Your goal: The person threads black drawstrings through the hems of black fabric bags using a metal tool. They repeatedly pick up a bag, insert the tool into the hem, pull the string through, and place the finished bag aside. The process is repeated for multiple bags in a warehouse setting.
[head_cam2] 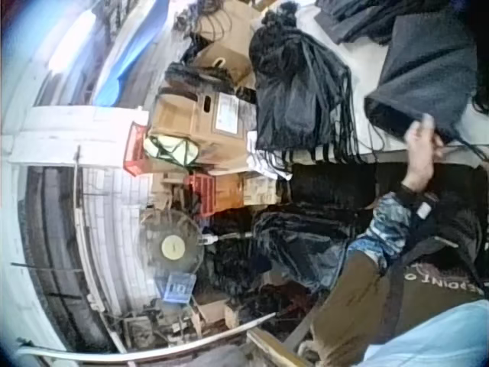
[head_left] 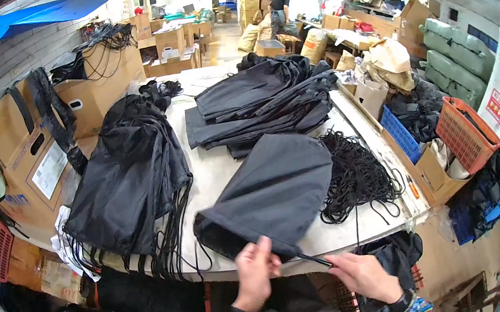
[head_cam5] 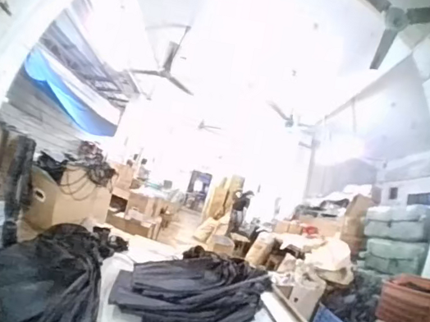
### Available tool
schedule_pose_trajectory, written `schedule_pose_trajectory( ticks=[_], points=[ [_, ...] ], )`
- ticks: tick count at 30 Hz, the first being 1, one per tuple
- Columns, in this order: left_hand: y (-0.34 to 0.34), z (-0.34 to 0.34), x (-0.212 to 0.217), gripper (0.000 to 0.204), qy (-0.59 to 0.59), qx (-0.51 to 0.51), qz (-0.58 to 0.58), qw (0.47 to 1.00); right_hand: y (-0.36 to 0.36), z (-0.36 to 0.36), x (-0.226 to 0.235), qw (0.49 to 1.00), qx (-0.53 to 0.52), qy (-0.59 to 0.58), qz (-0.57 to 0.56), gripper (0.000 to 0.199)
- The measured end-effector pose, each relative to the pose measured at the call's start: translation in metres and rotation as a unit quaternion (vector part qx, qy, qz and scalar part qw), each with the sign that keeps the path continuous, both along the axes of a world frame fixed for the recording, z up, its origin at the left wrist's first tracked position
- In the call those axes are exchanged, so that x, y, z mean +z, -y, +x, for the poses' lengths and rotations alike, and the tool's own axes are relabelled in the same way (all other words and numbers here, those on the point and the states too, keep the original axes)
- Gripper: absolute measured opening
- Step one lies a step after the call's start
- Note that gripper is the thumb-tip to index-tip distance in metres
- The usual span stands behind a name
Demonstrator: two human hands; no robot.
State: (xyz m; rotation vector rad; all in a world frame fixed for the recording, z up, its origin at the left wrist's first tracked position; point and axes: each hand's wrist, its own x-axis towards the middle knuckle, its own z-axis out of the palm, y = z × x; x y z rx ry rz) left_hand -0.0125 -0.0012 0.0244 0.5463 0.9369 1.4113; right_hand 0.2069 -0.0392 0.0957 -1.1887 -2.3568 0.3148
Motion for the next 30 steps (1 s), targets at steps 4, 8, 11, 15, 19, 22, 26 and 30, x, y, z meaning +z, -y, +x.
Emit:
schedule_pose_trajectory(
  ticks=[4, 8, 11, 15, 19, 22, 26, 30],
  points=[
    [-0.01, -0.011, 0.002, 0.036, -0.086, 0.007, 0.022, 0.996, 0.008, 0.03, 0.009, 0.996, -0.011, -0.023, -0.09, 0.013],
    [0.02, 0.035, -0.002, 0.037, -0.14, -0.218, 0.088, 0.962, -0.01, -0.005, -0.016, 0.997, 0.003, -0.072, -0.041, 0.014],
    [0.009, 0.021, 0.002, 0.034, -0.121, -0.201, 0.095, 0.968, -0.003, 0.0, -0.006, 0.993, -0.029, -0.078, -0.08, 0.014],
    [-0.006, 0.037, 0.016, 0.024, 0.014, -0.112, 0.076, 0.991, -0.007, -0.006, -0.015, 0.992, -0.048, -0.09, -0.077, 0.014],
    [-0.008, 0.048, 0.011, 0.02, -0.073, -0.11, 0.153, 0.979, -0.02, -0.012, -0.017, 0.998, -0.026, -0.049, 0.022, 0.013],
    [-0.007, 0.051, 0.02, 0.018, -0.196, -0.063, 0.209, 0.956, -0.032, -0.004, 0.009, 0.994, -0.008, -0.068, 0.087, 0.013],
    [-0.006, 0.05, -0.003, 0.013, -0.46, -0.011, 0.326, 0.826, -0.049, -0.027, 0.078, 0.962, -0.037, -0.234, 0.132, 0.055],
    [-0.003, 0.044, 0.0, 0.005, -0.648, -0.073, 0.373, 0.66, -0.036, -0.015, 0.103, 0.922, -0.024, -0.385, 0.028, 0.031]
  ],
)
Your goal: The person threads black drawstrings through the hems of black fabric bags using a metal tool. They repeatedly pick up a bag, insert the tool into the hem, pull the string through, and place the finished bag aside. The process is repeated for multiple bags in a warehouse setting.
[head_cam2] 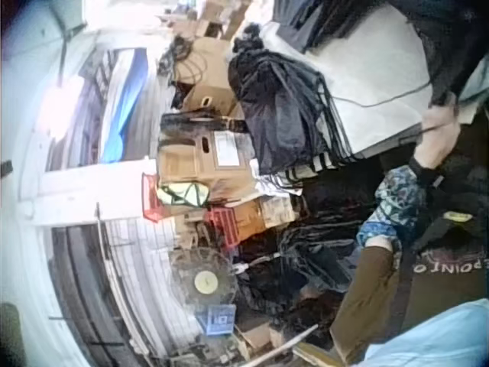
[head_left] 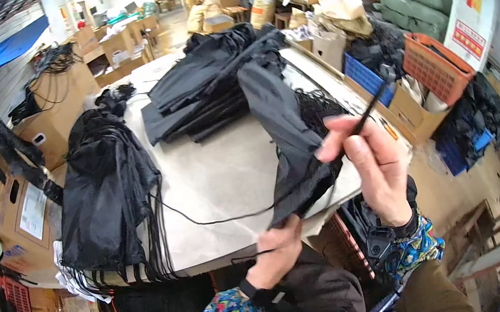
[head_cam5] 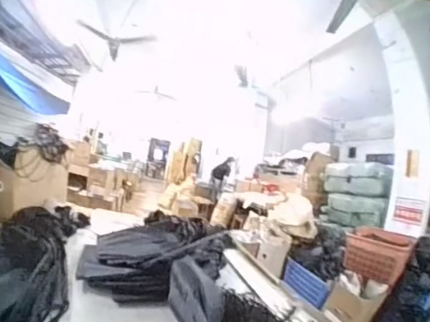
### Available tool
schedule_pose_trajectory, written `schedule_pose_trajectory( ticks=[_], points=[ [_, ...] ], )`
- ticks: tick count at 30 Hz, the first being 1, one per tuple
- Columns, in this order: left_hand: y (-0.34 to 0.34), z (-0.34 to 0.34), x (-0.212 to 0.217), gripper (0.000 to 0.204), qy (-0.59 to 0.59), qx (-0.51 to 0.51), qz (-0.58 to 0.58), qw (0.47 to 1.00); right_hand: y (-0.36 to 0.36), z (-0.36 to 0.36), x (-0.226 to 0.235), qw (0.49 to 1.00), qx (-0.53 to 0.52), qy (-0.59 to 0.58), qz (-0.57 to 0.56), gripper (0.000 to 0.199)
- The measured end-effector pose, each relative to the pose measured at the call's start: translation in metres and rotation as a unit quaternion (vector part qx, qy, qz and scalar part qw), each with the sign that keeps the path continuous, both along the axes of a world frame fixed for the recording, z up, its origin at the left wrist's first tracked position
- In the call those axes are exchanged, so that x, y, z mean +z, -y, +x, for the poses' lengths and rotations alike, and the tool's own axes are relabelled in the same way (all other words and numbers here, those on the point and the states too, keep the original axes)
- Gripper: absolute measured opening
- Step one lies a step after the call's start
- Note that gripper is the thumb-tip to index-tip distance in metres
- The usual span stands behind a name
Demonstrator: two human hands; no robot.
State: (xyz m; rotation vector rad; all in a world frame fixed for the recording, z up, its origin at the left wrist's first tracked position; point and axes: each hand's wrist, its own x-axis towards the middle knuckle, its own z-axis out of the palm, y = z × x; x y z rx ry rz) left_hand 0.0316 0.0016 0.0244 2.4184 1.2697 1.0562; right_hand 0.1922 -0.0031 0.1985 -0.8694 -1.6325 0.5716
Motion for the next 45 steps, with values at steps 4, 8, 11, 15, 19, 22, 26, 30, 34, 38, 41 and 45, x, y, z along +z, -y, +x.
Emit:
schedule_pose_trajectory(
  ticks=[4, 8, 11, 15, 19, 22, 26, 30, 34, 38, 41, 45],
  points=[
    [-0.022, -0.052, -0.006, 0.005, -0.153, 0.026, 0.056, 0.986, 0.008, 0.062, -0.034, 0.915, -0.22, -0.32, 0.111, 0.019],
    [-0.055, -0.142, -0.026, 0.008, -0.231, 0.121, 0.029, 0.965, 0.098, 0.286, -0.05, 0.736, -0.404, -0.49, 0.234, 0.041],
    [-0.053, -0.161, -0.018, 0.009, -0.115, 0.075, 0.001, 0.99, 0.114, 0.298, -0.058, 0.821, -0.421, -0.354, 0.154, 0.033],
    [-0.043, -0.161, -0.013, 0.045, 0.121, -0.012, -0.162, 0.979, 0.031, 0.118, -0.087, 0.862, -0.337, -0.199, -0.322, 0.021],
    [0.008, -0.163, 0.017, 0.036, 0.158, -0.026, -0.547, 0.821, -0.023, 0.034, -0.145, 0.925, 0.059, -0.045, -0.372, 0.023],
    [0.04, -0.159, 0.009, 0.026, -0.015, -0.187, -0.643, 0.742, -0.06, 0.013, -0.185, 0.93, 0.11, 0.048, -0.348, 0.023],
    [0.066, -0.122, -0.003, 0.023, 0.377, 0.008, -0.59, 0.714, -0.053, -0.026, -0.162, 0.854, 0.117, -0.019, -0.507, 0.021],
    [0.05, -0.072, -0.035, 0.021, 0.546, 0.124, -0.382, 0.735, -0.046, -0.029, -0.162, 0.86, 0.114, -0.103, -0.487, 0.023],
    [0.045, -0.06, -0.033, 0.023, 0.571, 0.108, -0.446, 0.681, -0.042, -0.025, -0.158, 0.861, 0.108, -0.151, -0.473, 0.024],
    [0.039, -0.063, -0.035, 0.026, 0.574, 0.094, -0.567, 0.584, -0.04, -0.023, -0.158, 0.86, 0.104, -0.17, -0.47, 0.025],
    [0.042, -0.06, -0.036, 0.03, 0.558, 0.097, -0.574, 0.592, -0.037, -0.024, -0.156, 0.861, 0.106, -0.173, -0.466, 0.024],
    [0.042, -0.049, -0.028, 0.025, 0.559, 0.128, -0.477, 0.666, -0.037, -0.023, -0.166, 0.874, 0.09, -0.164, -0.449, 0.024]
  ],
)
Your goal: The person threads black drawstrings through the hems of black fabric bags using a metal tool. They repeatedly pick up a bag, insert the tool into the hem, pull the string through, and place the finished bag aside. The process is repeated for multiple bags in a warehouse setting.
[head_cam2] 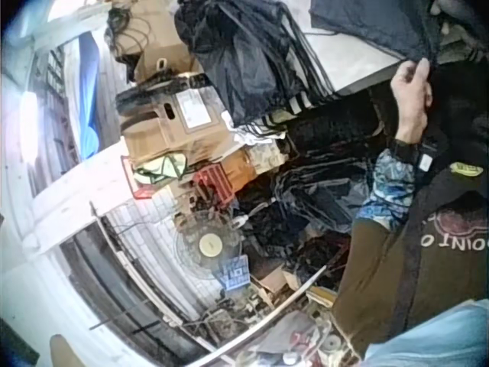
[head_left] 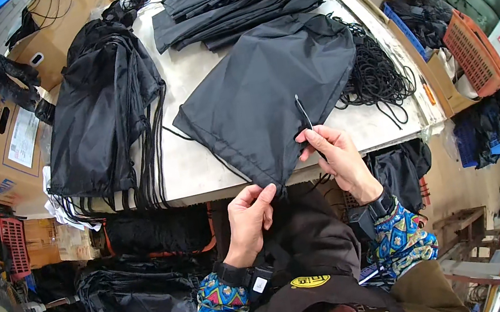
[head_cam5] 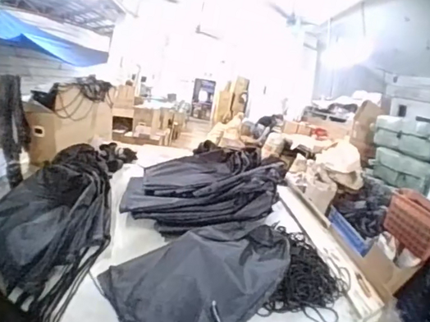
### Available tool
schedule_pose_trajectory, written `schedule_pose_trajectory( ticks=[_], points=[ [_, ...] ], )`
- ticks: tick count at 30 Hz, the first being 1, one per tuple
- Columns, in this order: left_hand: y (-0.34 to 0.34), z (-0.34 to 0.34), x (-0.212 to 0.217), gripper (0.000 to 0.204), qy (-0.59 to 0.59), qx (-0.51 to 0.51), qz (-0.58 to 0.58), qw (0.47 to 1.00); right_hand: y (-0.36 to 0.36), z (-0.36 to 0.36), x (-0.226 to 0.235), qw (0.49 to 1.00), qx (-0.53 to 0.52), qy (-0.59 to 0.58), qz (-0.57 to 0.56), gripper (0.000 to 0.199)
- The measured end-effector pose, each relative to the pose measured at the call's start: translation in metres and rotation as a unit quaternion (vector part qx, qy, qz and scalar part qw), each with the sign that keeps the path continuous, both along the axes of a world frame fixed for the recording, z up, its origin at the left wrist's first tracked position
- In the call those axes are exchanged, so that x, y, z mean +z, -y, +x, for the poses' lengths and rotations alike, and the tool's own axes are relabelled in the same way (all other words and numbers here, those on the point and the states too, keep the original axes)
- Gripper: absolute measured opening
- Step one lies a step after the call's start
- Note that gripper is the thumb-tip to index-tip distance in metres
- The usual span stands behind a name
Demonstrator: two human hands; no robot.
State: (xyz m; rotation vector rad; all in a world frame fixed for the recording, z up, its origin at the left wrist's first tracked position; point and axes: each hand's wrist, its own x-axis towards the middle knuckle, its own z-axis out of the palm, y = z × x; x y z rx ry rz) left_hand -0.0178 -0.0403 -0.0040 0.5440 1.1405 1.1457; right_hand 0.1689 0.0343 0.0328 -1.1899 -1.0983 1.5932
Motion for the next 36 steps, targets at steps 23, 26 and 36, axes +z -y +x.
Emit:
schedule_pose_trajectory(
  ticks=[23, 26, 36],
  points=[
    [-0.016, 0.024, 0.017, 0.018, 0.118, 0.012, 0.049, 0.992, 0.089, 0.017, 0.036, 0.723, 0.089, 0.576, 0.371, 0.034],
    [-0.013, 0.026, 0.02, 0.018, 0.076, 0.013, 0.083, 0.994, 0.091, 0.014, 0.034, 0.715, 0.083, 0.584, 0.375, 0.038],
    [-0.024, 0.013, 0.024, 0.019, 0.051, 0.091, 0.086, 0.991, 0.072, 0.012, 0.034, 0.767, 0.122, 0.487, 0.399, 0.036]
  ],
)
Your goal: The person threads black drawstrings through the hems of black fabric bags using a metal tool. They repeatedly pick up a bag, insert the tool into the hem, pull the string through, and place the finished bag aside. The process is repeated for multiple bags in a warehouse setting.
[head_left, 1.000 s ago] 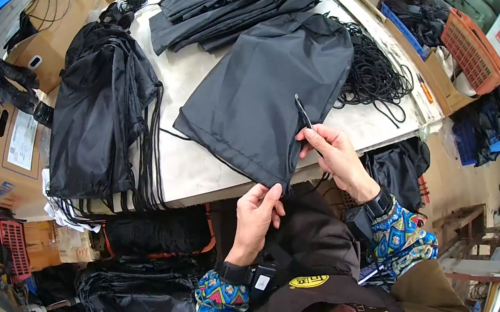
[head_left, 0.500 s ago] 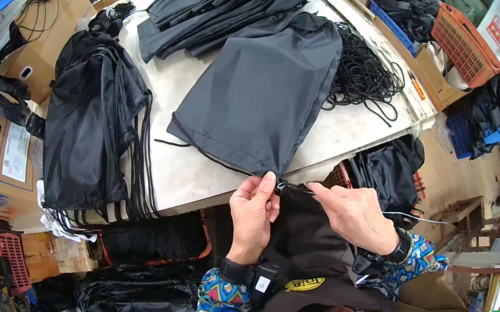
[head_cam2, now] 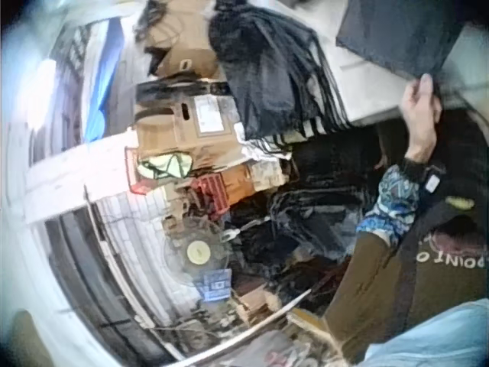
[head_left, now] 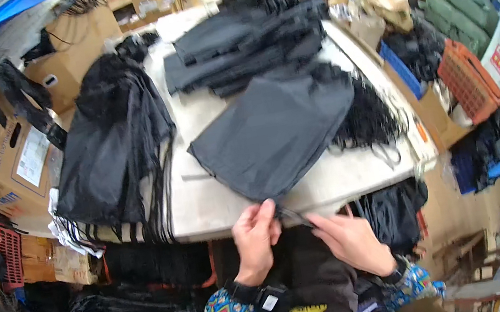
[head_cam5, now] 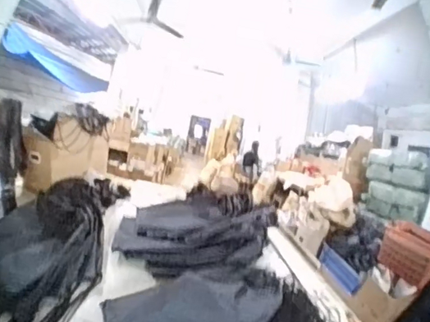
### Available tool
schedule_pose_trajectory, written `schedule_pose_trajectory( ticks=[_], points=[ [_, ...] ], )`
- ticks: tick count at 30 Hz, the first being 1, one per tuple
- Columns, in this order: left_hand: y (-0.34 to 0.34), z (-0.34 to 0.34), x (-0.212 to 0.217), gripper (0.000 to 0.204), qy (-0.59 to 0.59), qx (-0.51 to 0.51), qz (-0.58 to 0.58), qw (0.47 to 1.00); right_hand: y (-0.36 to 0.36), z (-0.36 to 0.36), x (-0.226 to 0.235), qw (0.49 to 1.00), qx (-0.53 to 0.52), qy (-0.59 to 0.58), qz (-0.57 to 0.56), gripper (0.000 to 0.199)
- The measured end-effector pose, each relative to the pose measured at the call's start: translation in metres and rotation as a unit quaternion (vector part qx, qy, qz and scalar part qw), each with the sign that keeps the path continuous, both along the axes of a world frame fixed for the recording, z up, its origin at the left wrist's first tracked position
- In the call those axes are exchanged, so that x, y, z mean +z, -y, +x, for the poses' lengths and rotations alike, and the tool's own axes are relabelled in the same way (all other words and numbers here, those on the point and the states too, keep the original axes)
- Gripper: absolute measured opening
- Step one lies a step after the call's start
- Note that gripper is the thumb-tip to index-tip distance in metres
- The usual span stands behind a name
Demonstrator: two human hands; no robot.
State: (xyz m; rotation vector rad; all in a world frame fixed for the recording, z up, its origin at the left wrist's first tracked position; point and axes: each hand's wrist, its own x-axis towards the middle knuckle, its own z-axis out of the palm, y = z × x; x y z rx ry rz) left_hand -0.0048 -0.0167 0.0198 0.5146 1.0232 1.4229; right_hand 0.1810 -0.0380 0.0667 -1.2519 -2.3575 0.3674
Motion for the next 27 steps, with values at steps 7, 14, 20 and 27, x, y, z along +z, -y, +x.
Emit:
schedule_pose_trajectory(
  ticks=[7, 14, 20, 27],
  points=[
    [0.005, 0.031, -0.006, 0.027, -0.049, -0.293, -0.019, 0.955, 0.002, 0.02, 0.001, 0.998, -0.043, -0.044, 0.007, 0.019],
    [-0.03, -0.034, 0.001, 0.034, 0.013, -0.002, 0.036, 0.999, 0.016, 0.052, 0.014, 0.988, -0.015, -0.06, -0.145, 0.018],
    [0.004, 0.017, 0.004, 0.036, -0.1, -0.213, 0.052, 0.971, 0.007, 0.013, -0.002, 0.972, -0.105, -0.16, -0.135, 0.015],
    [-0.007, 0.008, 0.007, 0.041, -0.137, -0.079, 0.086, 0.984, 0.009, 0.017, -0.017, 0.96, -0.099, -0.212, -0.152, 0.018]
  ],
)
